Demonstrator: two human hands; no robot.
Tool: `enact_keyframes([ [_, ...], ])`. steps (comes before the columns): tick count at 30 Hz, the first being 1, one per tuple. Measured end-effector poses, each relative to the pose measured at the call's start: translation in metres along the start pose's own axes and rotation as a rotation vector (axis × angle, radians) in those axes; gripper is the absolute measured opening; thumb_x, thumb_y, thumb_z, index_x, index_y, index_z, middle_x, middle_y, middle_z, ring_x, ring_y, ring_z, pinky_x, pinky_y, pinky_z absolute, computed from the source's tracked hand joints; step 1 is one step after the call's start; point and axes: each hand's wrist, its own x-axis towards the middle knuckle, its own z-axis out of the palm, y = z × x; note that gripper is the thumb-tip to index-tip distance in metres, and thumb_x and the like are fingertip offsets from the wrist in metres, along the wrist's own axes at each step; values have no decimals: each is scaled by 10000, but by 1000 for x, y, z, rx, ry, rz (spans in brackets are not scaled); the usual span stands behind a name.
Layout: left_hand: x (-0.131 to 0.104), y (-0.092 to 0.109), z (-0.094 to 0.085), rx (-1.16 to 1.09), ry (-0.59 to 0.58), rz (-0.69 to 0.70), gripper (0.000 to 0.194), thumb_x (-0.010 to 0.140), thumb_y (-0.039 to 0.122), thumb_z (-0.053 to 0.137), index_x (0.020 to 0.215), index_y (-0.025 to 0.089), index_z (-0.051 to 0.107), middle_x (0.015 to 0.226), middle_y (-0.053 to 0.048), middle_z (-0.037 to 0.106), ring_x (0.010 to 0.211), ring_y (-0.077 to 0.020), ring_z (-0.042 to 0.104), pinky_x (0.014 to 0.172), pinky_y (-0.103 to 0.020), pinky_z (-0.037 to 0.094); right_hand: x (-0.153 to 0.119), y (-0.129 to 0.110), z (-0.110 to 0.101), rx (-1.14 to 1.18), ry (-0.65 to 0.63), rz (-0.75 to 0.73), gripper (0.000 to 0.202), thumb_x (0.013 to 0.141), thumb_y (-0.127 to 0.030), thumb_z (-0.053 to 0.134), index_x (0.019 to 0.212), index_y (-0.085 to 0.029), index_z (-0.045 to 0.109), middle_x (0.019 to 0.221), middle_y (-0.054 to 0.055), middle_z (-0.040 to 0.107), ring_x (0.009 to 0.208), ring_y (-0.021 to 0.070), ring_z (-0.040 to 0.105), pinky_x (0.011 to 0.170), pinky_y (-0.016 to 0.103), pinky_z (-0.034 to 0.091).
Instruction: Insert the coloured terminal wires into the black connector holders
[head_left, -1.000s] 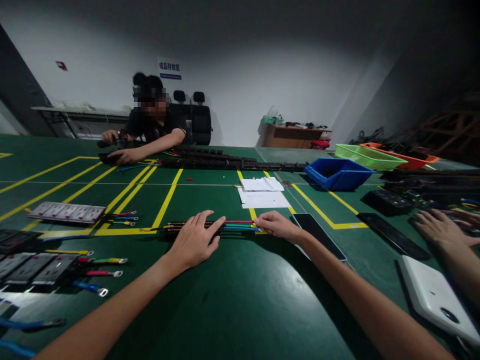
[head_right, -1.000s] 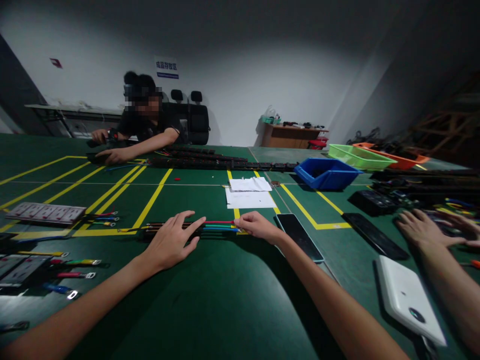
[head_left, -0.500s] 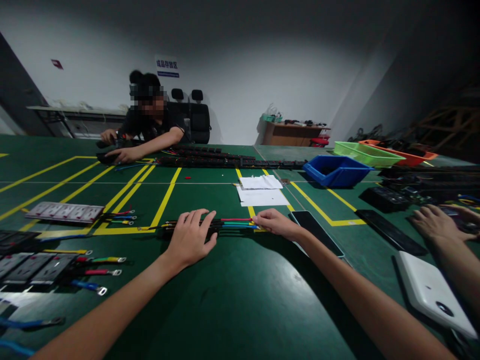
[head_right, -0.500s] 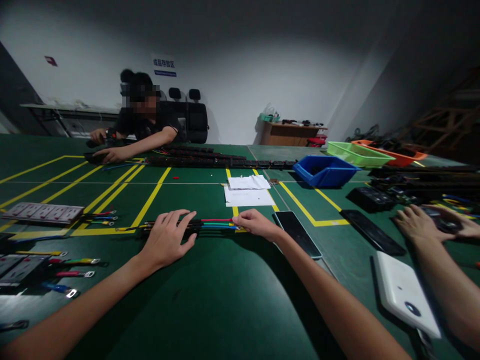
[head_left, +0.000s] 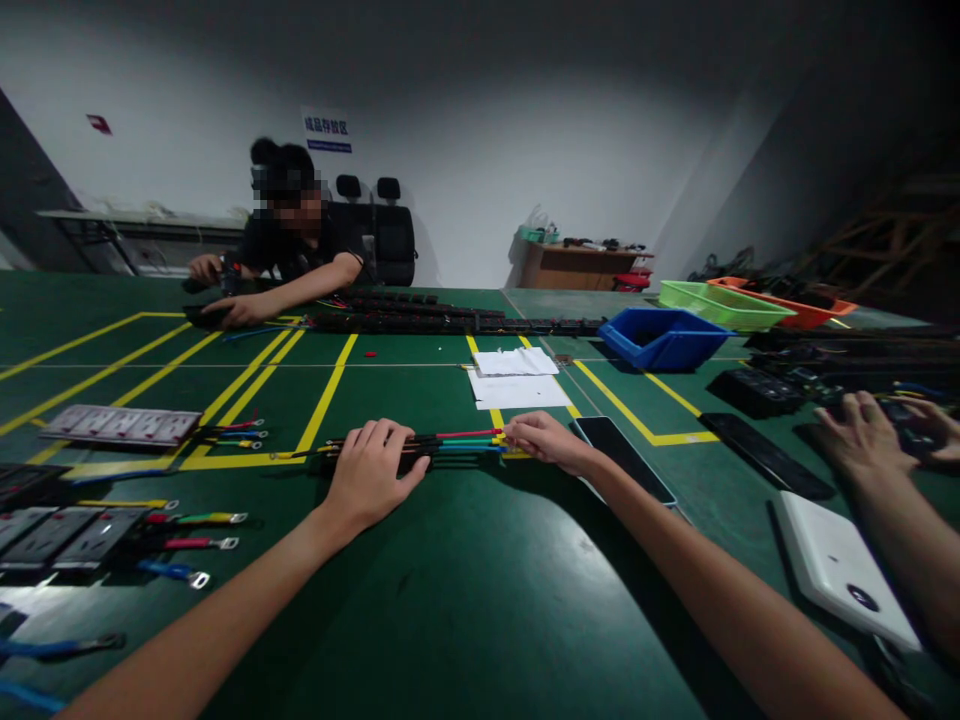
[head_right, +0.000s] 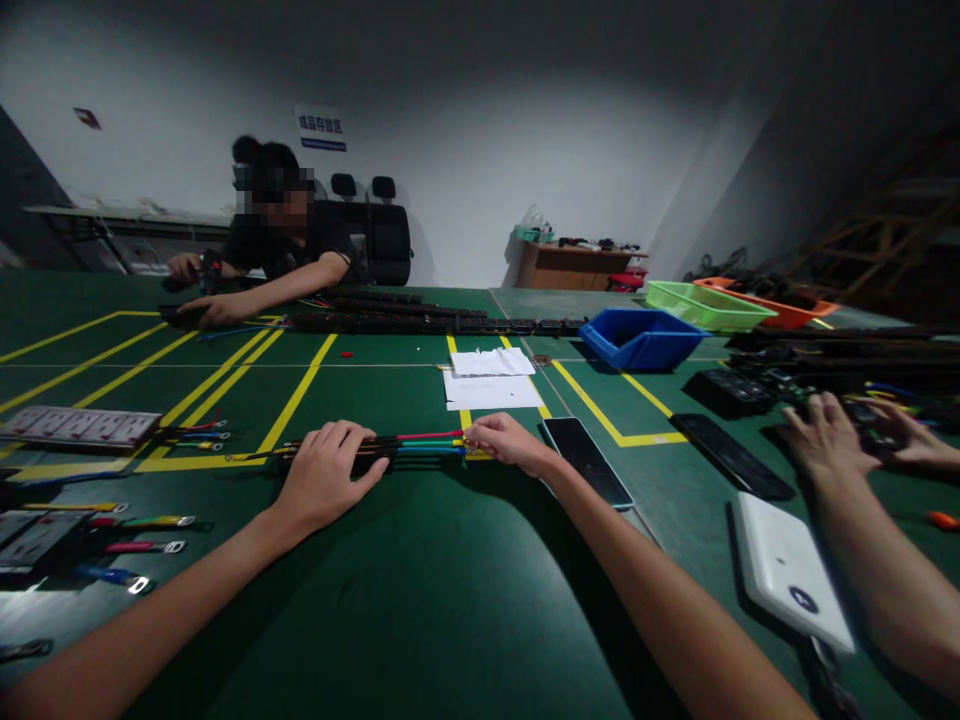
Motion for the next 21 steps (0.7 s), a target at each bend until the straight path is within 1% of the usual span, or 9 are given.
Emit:
enact_keyframes([
  [4,0,0,-1,5,-7,0,370,940,473,507,1104,165,632,1067,-112,636,990,-283,576,861,-445,450,4,6,2,-10,73,-19,363,802,-524,620,681,-190,545,496,-87,374,412,58,251,399,225,139],
  [9,0,1,-2,-3,-23,-5,380,944,482,498,1114,168,629,1076,-112,634,1005,-284,574,871,-446,451,10,10,6,-104,139,-59,346,790,-473,615,625,-175,557,528,-53,453,458,68,335,449,232,209],
  [12,1,1,-2,-2,-26,-8,387,945,485,491,1117,166,629,1075,-112,635,1004,-284,574,866,-445,452,12,9,6,-128,152,-55,333,778,-438,615,591,-174,537,537,-49,455,459,64,328,454,236,203],
  [16,1,0,-1,1,-23,-4,389,948,486,483,1115,168,631,1073,-112,638,993,-281,574,859,-447,454,10,7,6,-65,162,-33,333,774,-450,622,605,-180,524,550,-58,432,441,56,300,434,232,186],
  [19,1,0,-1,10,-20,4,385,951,482,480,1117,166,625,1075,-114,637,994,-281,572,855,-445,454,8,4,9,-8,166,16,349,781,-493,633,649,-189,523,523,-76,375,422,56,270,402,221,166],
  [21,1,0,0,10,-13,8,377,950,481,483,1109,170,626,1070,-111,640,990,-281,573,850,-444,454,8,2,11,3,176,25,349,781,-503,646,681,-187,537,530,-74,378,427,57,288,385,209,168],
])
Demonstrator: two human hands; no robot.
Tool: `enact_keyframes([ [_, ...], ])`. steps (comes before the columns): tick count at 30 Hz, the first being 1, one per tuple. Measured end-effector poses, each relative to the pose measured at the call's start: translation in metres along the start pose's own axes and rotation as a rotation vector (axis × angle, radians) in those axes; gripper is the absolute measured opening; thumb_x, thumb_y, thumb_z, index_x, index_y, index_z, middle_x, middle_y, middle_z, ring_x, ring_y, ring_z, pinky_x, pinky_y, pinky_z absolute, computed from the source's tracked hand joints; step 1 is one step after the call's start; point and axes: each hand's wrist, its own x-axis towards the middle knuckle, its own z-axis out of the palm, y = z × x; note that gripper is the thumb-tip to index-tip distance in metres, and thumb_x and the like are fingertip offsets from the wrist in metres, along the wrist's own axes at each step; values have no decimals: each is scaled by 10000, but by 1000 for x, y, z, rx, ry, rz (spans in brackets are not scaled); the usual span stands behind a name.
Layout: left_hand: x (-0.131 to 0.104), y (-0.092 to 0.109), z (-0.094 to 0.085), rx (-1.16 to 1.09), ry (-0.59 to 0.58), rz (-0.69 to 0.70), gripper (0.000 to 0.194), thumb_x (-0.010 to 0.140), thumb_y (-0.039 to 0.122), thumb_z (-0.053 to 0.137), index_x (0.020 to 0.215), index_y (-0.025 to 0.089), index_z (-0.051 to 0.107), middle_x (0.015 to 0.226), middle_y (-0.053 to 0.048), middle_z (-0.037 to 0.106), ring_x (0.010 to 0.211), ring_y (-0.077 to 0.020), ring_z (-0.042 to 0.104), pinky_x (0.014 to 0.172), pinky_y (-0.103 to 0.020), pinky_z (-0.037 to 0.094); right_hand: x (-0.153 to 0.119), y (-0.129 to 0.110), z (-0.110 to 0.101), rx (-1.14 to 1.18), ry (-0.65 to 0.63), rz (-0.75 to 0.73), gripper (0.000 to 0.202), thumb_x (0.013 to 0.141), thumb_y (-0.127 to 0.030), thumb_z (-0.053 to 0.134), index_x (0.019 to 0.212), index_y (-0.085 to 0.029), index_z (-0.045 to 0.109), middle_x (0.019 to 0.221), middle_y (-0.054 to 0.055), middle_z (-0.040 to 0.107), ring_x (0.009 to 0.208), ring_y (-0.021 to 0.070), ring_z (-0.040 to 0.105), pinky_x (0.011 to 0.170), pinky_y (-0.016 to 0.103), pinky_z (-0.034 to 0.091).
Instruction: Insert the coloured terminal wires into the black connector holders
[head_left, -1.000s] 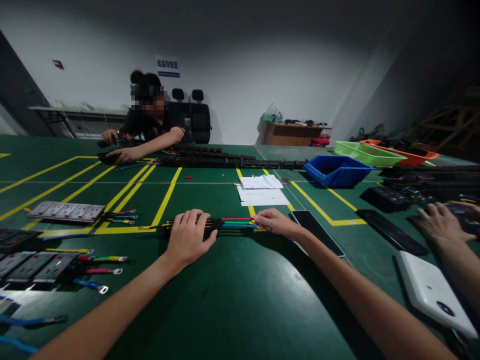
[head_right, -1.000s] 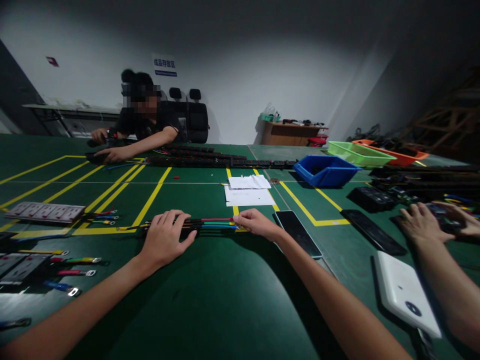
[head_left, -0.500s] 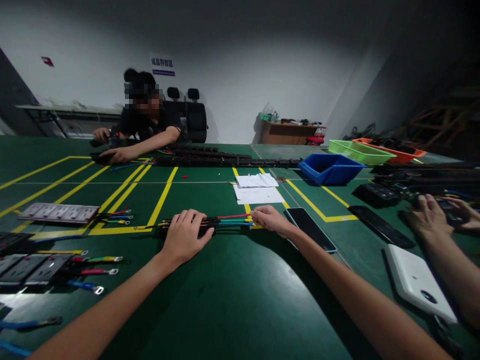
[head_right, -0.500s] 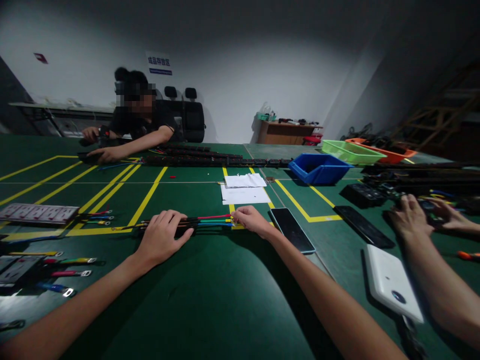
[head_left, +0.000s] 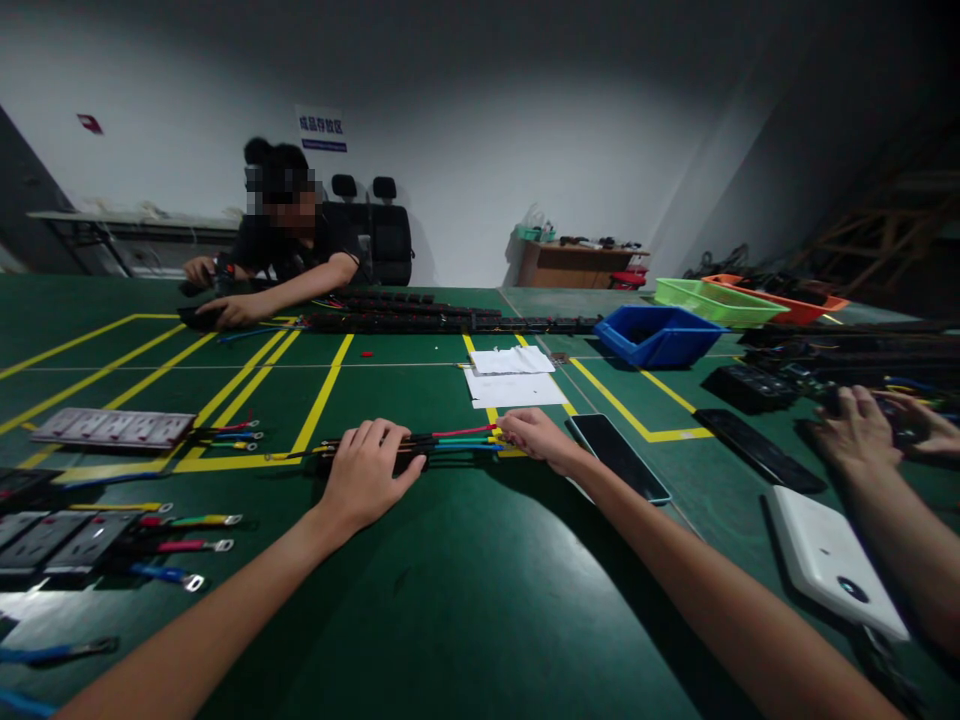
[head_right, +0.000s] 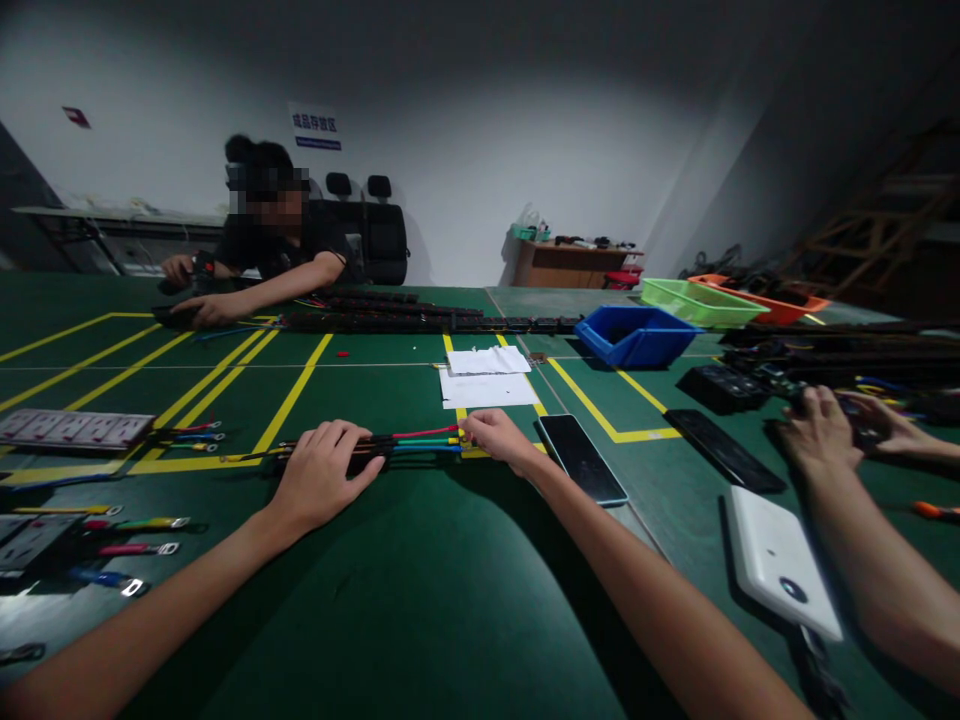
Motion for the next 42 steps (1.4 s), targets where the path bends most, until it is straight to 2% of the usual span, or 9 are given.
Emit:
enact_keyframes([
  [3,0,0,0,-6,6,1,369,947,477,491,1102,173,630,1066,-109,642,987,-281,575,849,-445,453,0,-1,0,11,-26,-24,351,785,-509,663,733,-175,570,592,-46,448,470,60,365,373,190,179],
  [9,0,0,-1,11,-7,6,373,947,472,499,1103,159,629,1062,-112,633,982,-281,573,854,-448,450,-1,-2,-9,12,-225,-55,432,827,-585,651,776,-160,600,625,-38,463,508,63,374,390,183,217],
  [17,1,1,-1,-2,1,-2,368,951,466,498,1098,161,641,1060,-113,636,986,-285,579,853,-446,453,-2,-8,-2,205,-184,-29,467,725,-593,755,749,-158,588,638,-44,440,527,61,340,430,200,148],
  [22,1,0,-1,-24,-10,-6,380,956,480,485,1108,166,637,1070,-111,636,991,-282,578,855,-446,458,-2,-12,-10,-7,-150,-9,512,783,-660,672,799,-150,633,693,-15,508,547,67,372,446,199,194],
  [25,0,-1,0,-29,2,-6,385,957,485,480,1111,169,638,1068,-111,637,981,-279,578,848,-444,460,-4,-18,-22,-140,-189,16,550,792,-695,640,769,-146,640,722,7,561,555,73,389,458,212,225],
  [28,0,-1,0,-25,14,-3,387,956,489,475,1104,173,641,1065,-113,642,976,-281,580,845,-447,461,-6,-24,-31,-210,-281,41,537,777,-678,669,755,-141,657,681,-1,546,541,76,379,464,228,222],
  [34,0,-1,0,-12,9,-6,393,954,491,486,1105,162,640,1057,-114,638,971,-284,582,839,-446,460,-6,-21,-31,-105,-356,5,477,782,-609,709,709,-153,591,652,-27,483,565,78,382,473,217,221],
  [38,0,-1,1,-4,27,1,377,949,485,493,1093,170,642,1052,-114,642,973,-288,583,842,-452,454,-6,-16,-28,-8,-353,15,454,767,-598,735,802,-167,596,690,-38,485,571,72,380,461,200,203],
  [42,1,-1,1,0,20,0,383,953,486,482,1099,169,639,1063,-117,644,980,-287,583,846,-454,455,-6,-15,-28,-21,-392,-1,467,777,-610,725,848,-162,614,724,-22,512,599,79,424,465,194,242],
])
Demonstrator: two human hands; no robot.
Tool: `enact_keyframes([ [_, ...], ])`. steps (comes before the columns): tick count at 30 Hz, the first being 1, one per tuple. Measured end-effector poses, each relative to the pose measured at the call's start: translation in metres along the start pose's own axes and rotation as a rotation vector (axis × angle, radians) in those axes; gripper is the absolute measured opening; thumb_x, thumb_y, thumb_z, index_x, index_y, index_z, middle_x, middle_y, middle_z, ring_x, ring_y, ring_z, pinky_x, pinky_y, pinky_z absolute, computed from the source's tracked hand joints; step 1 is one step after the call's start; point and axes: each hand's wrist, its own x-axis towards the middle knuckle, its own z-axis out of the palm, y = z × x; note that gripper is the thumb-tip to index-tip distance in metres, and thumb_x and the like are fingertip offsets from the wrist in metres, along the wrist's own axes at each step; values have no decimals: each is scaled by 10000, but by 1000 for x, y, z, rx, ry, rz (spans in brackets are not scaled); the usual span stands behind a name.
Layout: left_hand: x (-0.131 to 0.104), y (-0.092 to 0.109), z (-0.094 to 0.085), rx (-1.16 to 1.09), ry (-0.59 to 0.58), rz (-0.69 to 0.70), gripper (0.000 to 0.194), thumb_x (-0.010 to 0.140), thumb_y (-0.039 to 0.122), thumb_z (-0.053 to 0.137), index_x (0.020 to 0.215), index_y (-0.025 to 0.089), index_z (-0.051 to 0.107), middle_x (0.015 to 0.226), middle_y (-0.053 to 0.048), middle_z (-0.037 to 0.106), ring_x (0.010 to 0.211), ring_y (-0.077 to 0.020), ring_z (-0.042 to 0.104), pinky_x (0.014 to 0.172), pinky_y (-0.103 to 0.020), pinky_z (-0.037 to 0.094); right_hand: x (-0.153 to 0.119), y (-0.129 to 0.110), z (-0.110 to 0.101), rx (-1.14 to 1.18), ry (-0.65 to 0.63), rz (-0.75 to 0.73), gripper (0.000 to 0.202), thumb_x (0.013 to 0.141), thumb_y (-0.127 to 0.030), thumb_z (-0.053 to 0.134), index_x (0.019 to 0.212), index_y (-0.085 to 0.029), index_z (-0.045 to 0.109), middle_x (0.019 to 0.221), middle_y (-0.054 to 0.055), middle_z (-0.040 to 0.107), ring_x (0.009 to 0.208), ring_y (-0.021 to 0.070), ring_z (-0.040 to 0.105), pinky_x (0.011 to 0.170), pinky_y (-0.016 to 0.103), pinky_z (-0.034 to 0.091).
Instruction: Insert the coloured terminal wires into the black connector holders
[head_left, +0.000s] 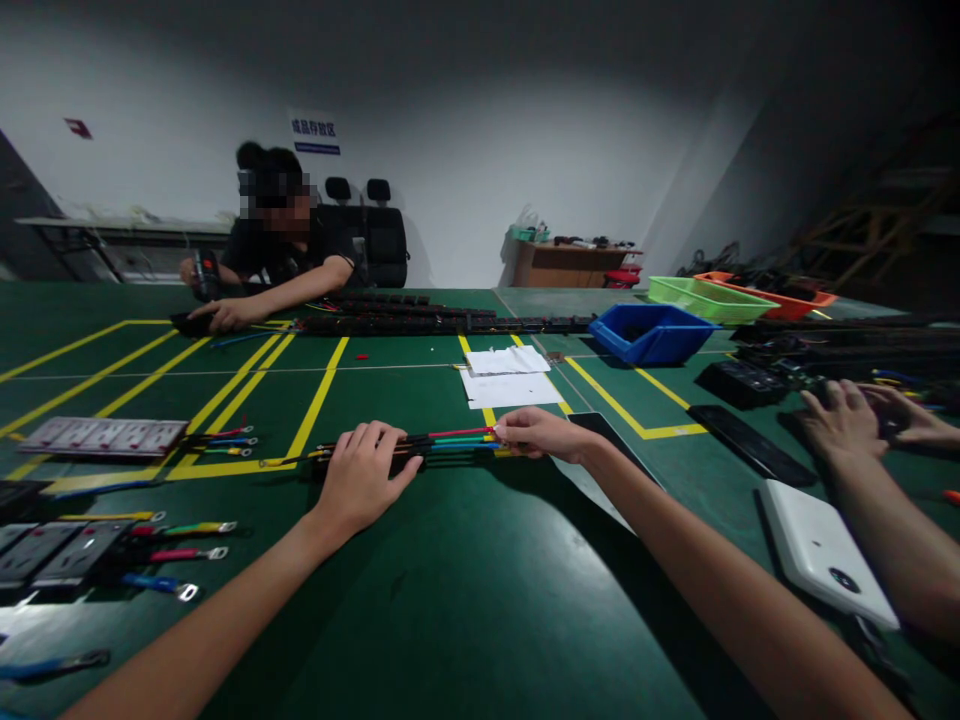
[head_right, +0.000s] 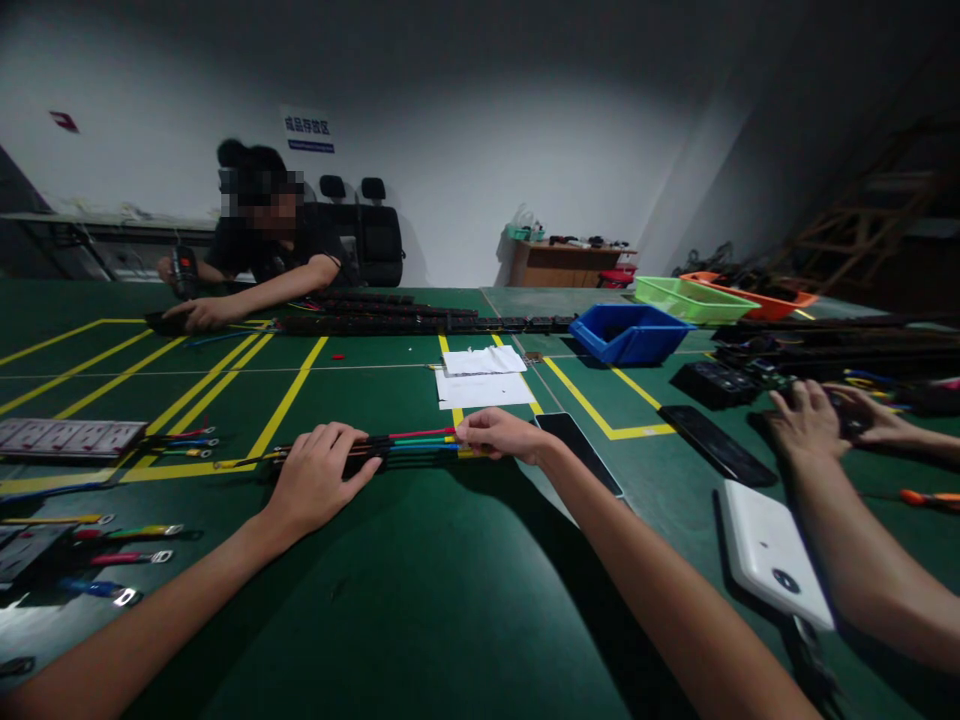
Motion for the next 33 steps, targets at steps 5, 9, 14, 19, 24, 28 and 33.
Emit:
enact_keyframes([
  [5,0,0,-1,-10,-12,-5,388,952,493,485,1106,172,640,1072,-115,644,993,-290,587,847,-452,464,4,6,3,28,-7,-24,501,778,-639,711,829,-153,602,693,-21,502,581,79,404,455,198,222],
  [9,0,0,0,-5,-18,-5,397,954,496,485,1109,166,641,1069,-115,640,989,-292,585,847,-457,464,9,11,7,31,24,-64,525,774,-662,700,828,-149,606,672,-28,485,564,75,374,454,203,201],
  [14,0,0,-1,-1,-21,-2,399,958,492,484,1111,157,637,1069,-117,637,993,-292,582,852,-457,460,8,10,4,-48,45,-58,517,819,-659,658,872,-146,631,671,-26,495,562,75,394,457,201,205],
  [19,0,1,-2,10,-20,0,381,958,478,492,1107,156,633,1067,-119,635,991,-290,581,856,-452,454,-1,-1,-8,-135,22,50,518,821,-656,659,891,-143,678,719,7,576,587,83,451,460,196,231],
  [24,0,0,0,27,-22,10,391,964,480,489,1117,149,630,1071,-119,631,987,-287,576,849,-451,452,-7,-5,-10,-104,-131,46,465,813,-594,707,899,-138,690,943,76,677,674,97,544,454,189,228],
  [28,0,-1,1,48,-13,15,387,959,478,497,1111,149,632,1063,-116,629,985,-290,572,847,-454,447,-5,-3,-7,-31,-151,39,427,790,-538,753,896,-128,694,928,81,682,659,93,541,446,188,217],
  [33,0,-1,1,28,-15,14,377,961,480,495,1106,159,631,1065,-114,630,989,-285,573,850,-443,447,-1,1,-4,85,-120,0,421,776,-528,767,822,-123,664,759,36,629,564,67,447,428,198,169],
])
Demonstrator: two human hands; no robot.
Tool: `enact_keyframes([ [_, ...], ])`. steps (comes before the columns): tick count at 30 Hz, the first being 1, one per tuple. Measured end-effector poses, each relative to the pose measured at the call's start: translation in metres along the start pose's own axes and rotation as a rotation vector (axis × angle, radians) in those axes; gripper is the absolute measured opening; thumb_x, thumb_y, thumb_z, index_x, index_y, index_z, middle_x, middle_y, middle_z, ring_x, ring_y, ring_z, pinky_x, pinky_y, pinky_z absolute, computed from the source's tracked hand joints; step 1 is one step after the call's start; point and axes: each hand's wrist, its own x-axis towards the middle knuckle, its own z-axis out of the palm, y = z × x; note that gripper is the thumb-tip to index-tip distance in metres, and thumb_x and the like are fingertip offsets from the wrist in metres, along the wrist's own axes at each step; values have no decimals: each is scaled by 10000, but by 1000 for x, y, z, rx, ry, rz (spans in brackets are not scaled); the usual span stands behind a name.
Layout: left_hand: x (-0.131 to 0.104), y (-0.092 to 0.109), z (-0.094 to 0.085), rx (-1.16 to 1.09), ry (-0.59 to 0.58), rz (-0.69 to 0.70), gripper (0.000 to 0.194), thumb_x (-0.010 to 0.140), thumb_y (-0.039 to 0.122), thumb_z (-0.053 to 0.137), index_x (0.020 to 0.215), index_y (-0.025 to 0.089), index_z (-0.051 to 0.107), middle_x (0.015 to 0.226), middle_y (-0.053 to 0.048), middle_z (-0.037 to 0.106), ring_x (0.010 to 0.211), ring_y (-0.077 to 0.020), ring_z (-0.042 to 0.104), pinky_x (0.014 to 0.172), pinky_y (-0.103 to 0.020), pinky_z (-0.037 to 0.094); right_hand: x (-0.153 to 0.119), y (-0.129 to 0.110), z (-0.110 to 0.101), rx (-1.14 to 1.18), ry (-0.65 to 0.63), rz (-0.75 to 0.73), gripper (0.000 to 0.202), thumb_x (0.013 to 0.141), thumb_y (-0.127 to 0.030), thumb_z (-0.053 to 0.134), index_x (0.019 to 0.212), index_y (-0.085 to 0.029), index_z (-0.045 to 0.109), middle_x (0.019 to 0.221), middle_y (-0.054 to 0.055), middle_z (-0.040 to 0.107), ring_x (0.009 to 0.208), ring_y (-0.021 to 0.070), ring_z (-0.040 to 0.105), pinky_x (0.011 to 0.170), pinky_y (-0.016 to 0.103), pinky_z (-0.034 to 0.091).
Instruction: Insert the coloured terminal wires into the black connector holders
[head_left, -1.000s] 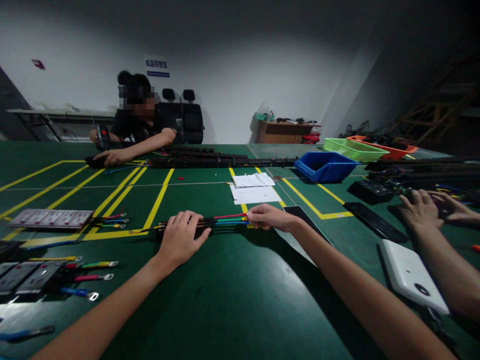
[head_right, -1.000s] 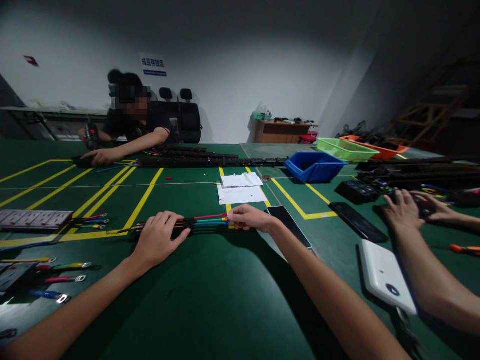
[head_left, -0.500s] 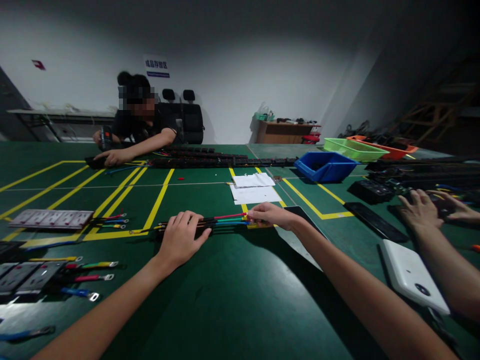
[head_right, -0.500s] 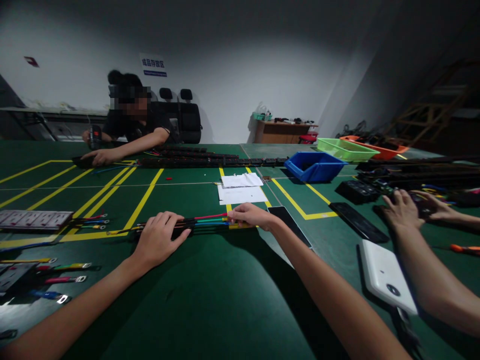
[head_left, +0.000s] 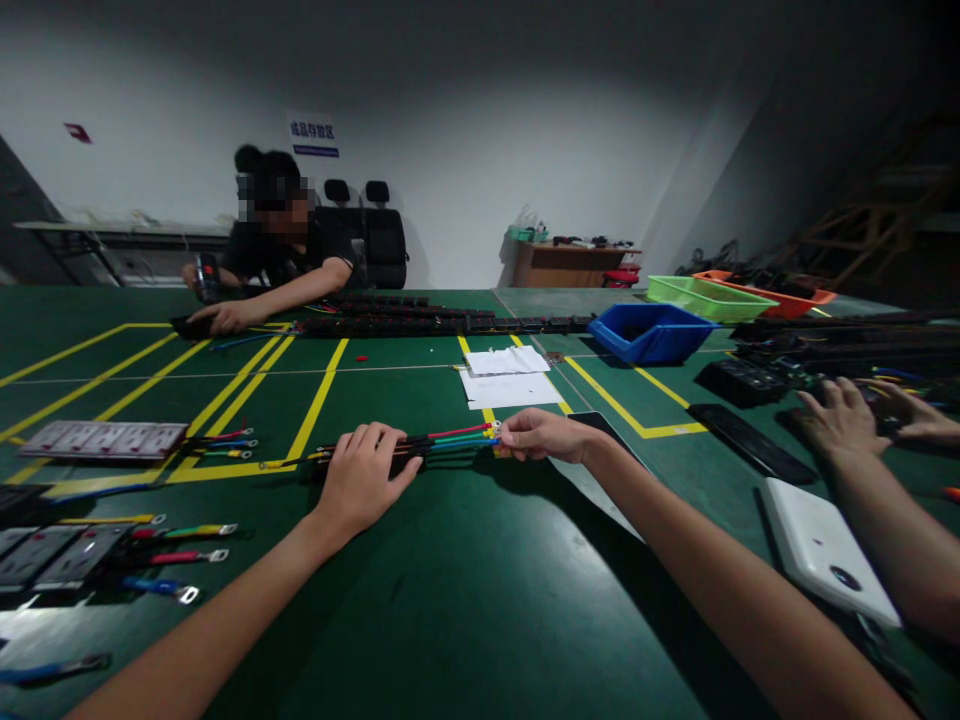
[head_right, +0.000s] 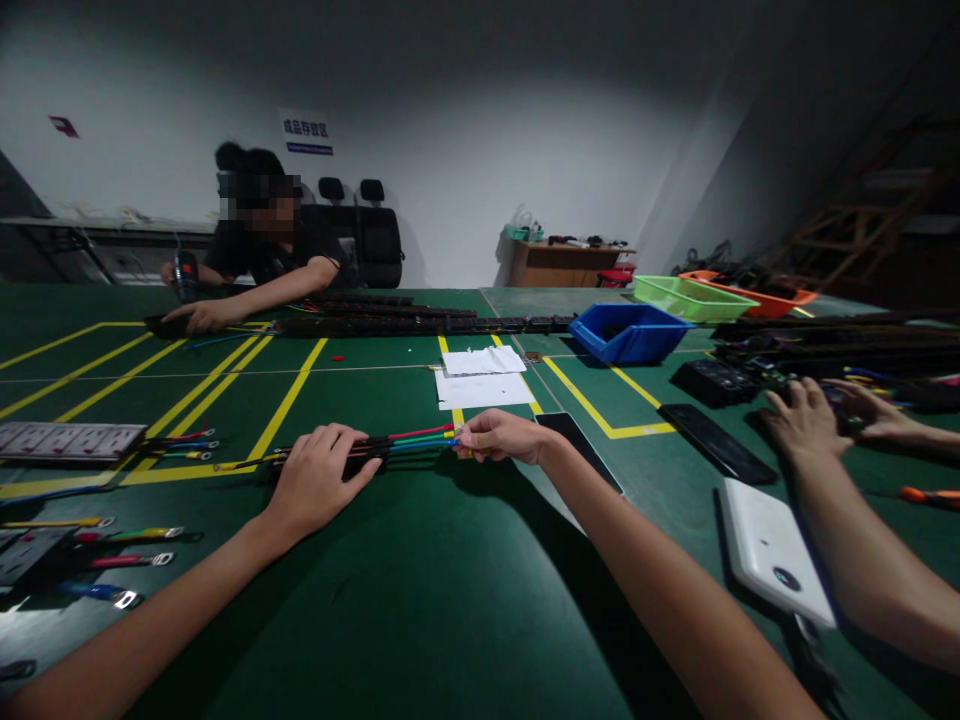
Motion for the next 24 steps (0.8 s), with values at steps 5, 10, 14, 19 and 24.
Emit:
enact_keyframes([
  [5,0,1,0,-12,2,-9,382,963,481,491,1106,158,635,1061,-112,633,987,-285,578,850,-443,450,4,4,3,54,34,13,441,740,-547,787,791,-142,621,633,-21,552,504,56,372,419,203,133],
  [10,0,1,0,-9,0,-13,385,959,484,497,1108,157,633,1065,-113,630,982,-282,578,852,-445,453,-1,0,-1,-66,65,28,436,790,-562,740,836,-136,660,655,-7,565,541,68,430,432,202,173],
  [14,0,1,0,-8,-1,-13,387,958,484,497,1108,154,634,1058,-112,629,979,-284,580,851,-448,451,-4,-3,-5,-143,85,65,473,826,-605,688,880,-135,671,669,7,581,562,77,466,438,197,206],
  [19,0,1,0,-14,-1,-13,394,957,489,495,1110,153,636,1056,-111,631,980,-286,579,846,-449,451,2,0,0,-161,126,72,505,833,-646,656,870,-142,647,800,53,663,585,82,523,425,186,219],
  [24,-1,0,0,4,16,-1,375,954,475,509,1102,153,633,1051,-108,629,980,-287,576,840,-449,448,10,2,11,2,216,35,477,790,-608,724,848,-141,647,714,21,608,569,74,500,403,171,204],
])
